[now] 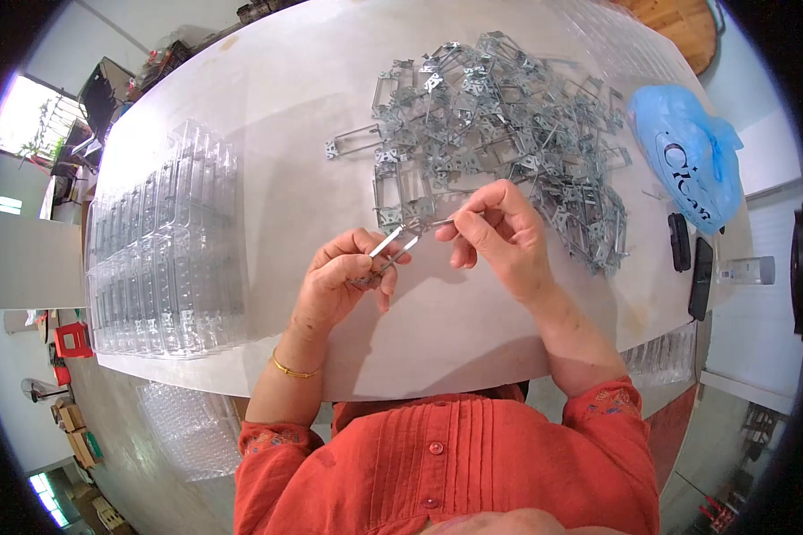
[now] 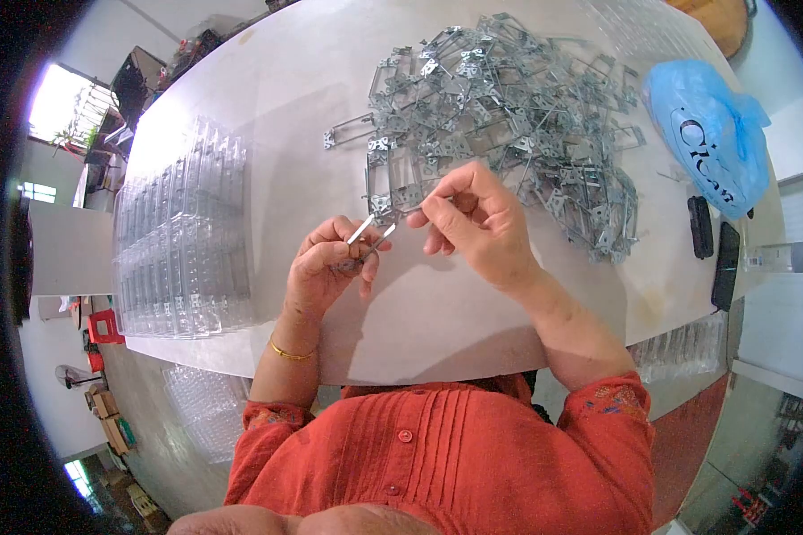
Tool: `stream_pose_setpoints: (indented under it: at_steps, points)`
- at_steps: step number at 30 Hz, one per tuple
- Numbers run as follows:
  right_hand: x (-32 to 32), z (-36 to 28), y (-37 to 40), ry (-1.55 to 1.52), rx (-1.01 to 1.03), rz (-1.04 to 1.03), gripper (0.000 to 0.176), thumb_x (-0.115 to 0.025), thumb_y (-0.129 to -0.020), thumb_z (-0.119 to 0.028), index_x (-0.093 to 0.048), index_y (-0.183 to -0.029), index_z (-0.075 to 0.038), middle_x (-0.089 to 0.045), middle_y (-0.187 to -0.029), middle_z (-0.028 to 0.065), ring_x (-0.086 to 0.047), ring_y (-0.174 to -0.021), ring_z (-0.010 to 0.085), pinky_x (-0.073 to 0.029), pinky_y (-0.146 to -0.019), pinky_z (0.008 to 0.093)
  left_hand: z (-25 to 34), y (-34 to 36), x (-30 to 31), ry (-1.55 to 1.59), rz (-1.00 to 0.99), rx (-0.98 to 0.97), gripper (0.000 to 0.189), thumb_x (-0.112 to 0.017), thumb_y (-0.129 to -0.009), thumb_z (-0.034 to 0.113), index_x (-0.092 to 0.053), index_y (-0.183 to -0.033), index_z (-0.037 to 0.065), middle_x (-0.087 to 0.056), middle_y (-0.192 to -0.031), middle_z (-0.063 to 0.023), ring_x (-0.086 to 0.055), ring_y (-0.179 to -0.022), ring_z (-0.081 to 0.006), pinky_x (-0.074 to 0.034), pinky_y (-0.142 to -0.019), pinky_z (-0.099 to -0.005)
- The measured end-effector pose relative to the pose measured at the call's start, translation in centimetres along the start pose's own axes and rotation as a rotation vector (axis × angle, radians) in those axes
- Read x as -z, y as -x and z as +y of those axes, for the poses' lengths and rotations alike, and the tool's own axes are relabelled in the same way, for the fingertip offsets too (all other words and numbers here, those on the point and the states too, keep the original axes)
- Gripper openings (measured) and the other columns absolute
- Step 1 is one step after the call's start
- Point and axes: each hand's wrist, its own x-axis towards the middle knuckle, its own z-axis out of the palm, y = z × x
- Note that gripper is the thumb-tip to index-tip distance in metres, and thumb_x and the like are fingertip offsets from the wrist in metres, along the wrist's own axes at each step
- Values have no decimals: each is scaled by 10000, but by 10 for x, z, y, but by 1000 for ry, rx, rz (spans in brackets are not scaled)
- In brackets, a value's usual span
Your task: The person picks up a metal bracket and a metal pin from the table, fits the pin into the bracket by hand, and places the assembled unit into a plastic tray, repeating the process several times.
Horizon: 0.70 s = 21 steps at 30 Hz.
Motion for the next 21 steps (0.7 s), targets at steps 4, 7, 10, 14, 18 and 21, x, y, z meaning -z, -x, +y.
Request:
stream_pose_setpoints:
  at_steps: [4,7,10,14,18,21]
  points:
    - [-7,8,5,129,169,-19,81,-651,-973,-39,-585,-1011,-63,-718,-864,62,-676,-668,86,-533,-566,221,0,0,0,-28,6,1,126,-545,-908,112,-581,-948,-3,-642,-1102,-325,-662,-669,-299,-558,-489,-358]
    - [-8,17,4,320,359,-31,117,-679,-937,4,-593,-998,-47,-710,-846,66,-673,-652,100,-530,-564,235,0,0,-1,-9,-32,3,131,-559,-920,129,-586,-941,2,-640,-1111,-324,-665,-668,-298,-564,-508,-361]
    - [-10,16,4,532,526,-17,150,-709,-897,25,-594,-970,-38,-685,-791,73,-653,-608,121,-511,-538,251,2,2,-3,-27,-21,5,134,-576,-912,130,-586,-927,-3,-637,-1119,-321,-669,-671,-296,-573,-538,-356]
    - [-12,17,7,695,526,12,159,-729,-878,1,-587,-929,-47,-632,-693,70,-615,-542,150,-481,-495,280,2,1,-2,-108,-106,-45,109,-563,-954,77,-600,-926,-22,-645,-1101,-254,-690,-775,-241,-613,-617,-360]
    - [-16,19,8,809,440,32,116,-694,-924,-57,-584,-889,-47,-590,-612,64,-577,-491,150,-452,-471,326,4,4,-12,-256,-79,-38,92,-586,-935,23,-642,-900,-40,-635,-1087,-209,-681,-774,-209,-598,-651,-337]
    - [-20,17,10,685,273,8,135,-652,-976,-99,-578,-888,-30,-593,-601,47,-569,-486,129,-438,-461,296,7,6,-10,-298,-85,-43,89,-590,-921,3,-647,-874,-46,-628,-1104,-211,-680,-776,-205,-591,-671,-328]
